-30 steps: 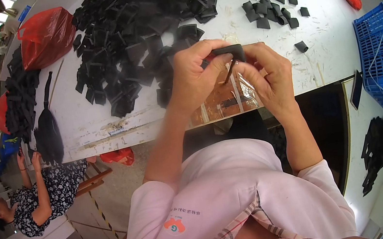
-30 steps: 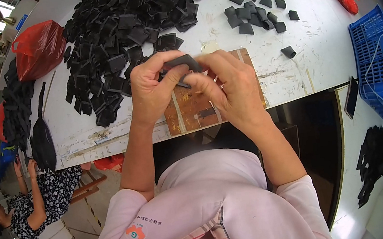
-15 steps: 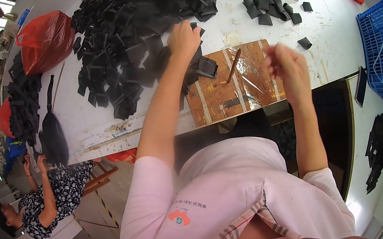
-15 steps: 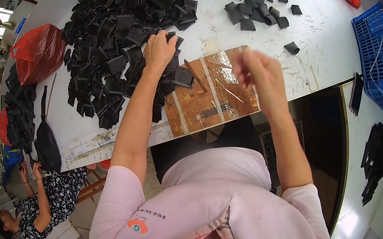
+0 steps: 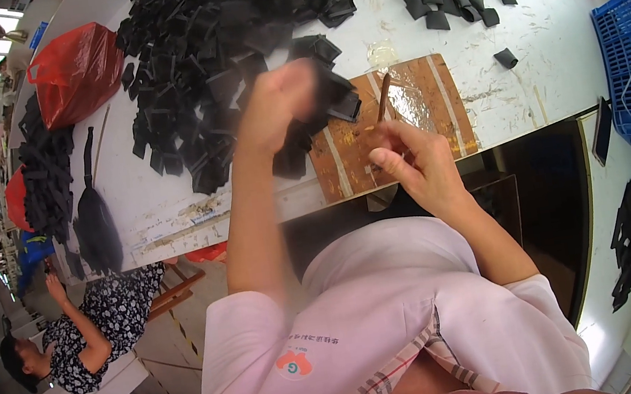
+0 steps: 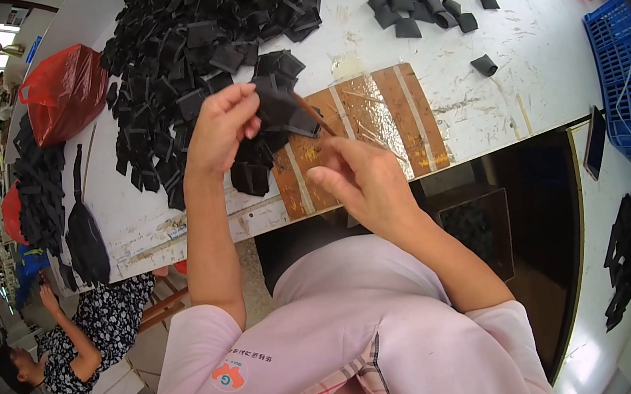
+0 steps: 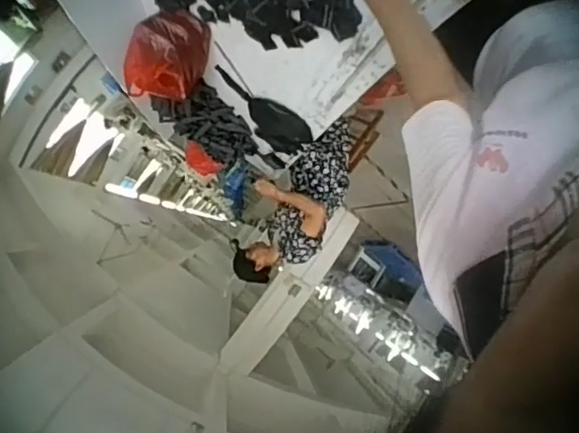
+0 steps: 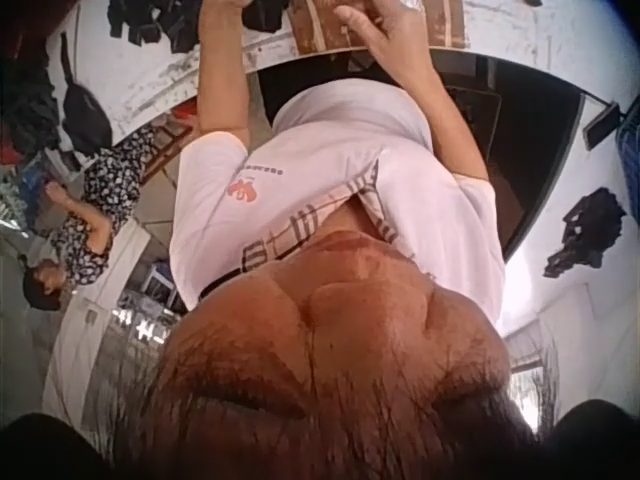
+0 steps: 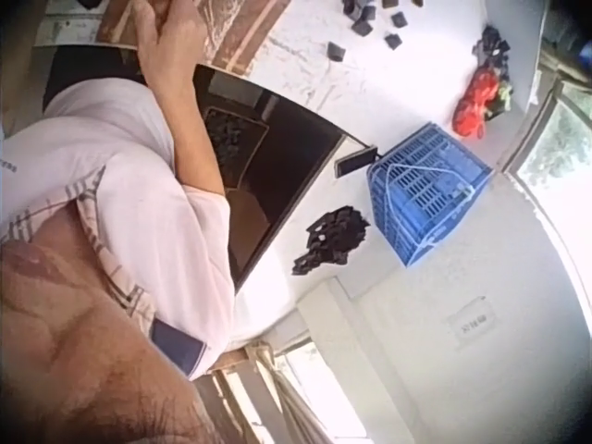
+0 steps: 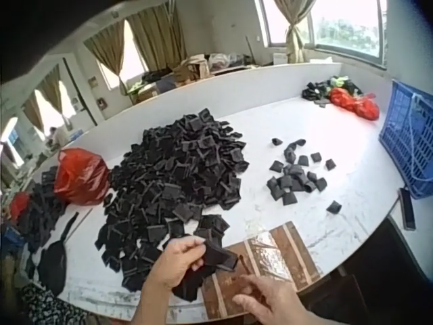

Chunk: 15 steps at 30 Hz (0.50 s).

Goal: Picking up small black rubber components and sliding them onto a thin metal fixture on a workbench for assembly or inspection.

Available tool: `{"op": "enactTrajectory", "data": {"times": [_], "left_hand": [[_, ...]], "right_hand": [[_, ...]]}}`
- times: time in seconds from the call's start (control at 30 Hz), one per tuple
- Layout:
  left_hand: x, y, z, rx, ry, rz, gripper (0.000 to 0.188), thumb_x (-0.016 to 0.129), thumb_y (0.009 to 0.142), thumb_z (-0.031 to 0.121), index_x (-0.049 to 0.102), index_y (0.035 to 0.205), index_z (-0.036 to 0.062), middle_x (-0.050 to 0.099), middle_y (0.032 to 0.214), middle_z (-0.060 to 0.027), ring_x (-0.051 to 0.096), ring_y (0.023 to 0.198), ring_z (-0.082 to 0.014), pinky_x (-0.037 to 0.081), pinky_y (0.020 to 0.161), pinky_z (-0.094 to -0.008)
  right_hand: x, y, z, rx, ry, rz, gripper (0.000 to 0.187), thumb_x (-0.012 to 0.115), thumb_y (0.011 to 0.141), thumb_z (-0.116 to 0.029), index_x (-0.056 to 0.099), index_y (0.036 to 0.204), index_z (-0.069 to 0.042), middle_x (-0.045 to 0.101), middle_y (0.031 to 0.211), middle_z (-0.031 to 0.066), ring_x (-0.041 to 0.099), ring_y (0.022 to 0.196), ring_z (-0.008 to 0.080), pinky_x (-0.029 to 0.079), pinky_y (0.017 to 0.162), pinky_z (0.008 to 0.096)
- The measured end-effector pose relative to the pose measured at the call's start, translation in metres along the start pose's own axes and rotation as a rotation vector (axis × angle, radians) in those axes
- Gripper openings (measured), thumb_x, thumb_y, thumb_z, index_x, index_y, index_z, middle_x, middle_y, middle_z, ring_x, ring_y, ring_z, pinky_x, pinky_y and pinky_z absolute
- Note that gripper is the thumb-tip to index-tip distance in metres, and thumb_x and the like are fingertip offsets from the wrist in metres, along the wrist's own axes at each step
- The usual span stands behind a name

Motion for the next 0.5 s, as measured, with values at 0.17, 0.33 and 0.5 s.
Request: {"op": "enactTrajectory", "data": {"times": [0.17,0.33,0.5], "left_hand": [[0.028,-0.059,0.006,-0.092,-0.378,-0.194,0.015,0.054,0.082,0.008,0.058,0.094,0.0003,0.057,0.073,-0.0008,0.048,0.055,-0.0046,0.040,0.049,-0.0165],[0.038,-0.080,0.005,0.080,-0.531,0.325,0.015,0.056,0.081,0.009,0.058,0.092,-0.0005,0.057,0.072,-0.0025,0.051,0.055,-0.0061,0.039,0.046,-0.0168],[0.045,-0.082,0.008,-0.052,-0.472,0.117,0.007,0.058,0.077,0.009,0.057,0.076,0.0019,0.056,0.065,-0.0017,0.049,0.051,-0.0061,0.037,0.045,-0.0167]], "right_hand": [[0.010,0.005,-0.010,-0.049,-0.010,0.065,0.018,0.068,0.068,-0.010,0.058,0.080,-0.001,0.049,0.060,0.0082,0.048,0.047,0.0172,0.039,0.043,0.0278],[0.009,0.004,-0.024,-0.334,-0.353,0.204,0.014,0.067,0.066,-0.006,0.056,0.074,-0.003,0.045,0.060,0.0062,0.047,0.048,0.0192,0.038,0.042,0.0291],[0.012,-0.005,-0.030,-0.533,-0.577,0.279,0.017,0.066,0.060,-0.004,0.054,0.072,-0.006,0.044,0.063,0.0045,0.048,0.053,0.0187,0.037,0.041,0.0295]]}}
Point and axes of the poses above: each hand's wrist, its own y-axis towards the middle knuckle, its own x-axis out of the palm, z = x × y, the point moved 4 cm from there along y, towards the middle knuckle
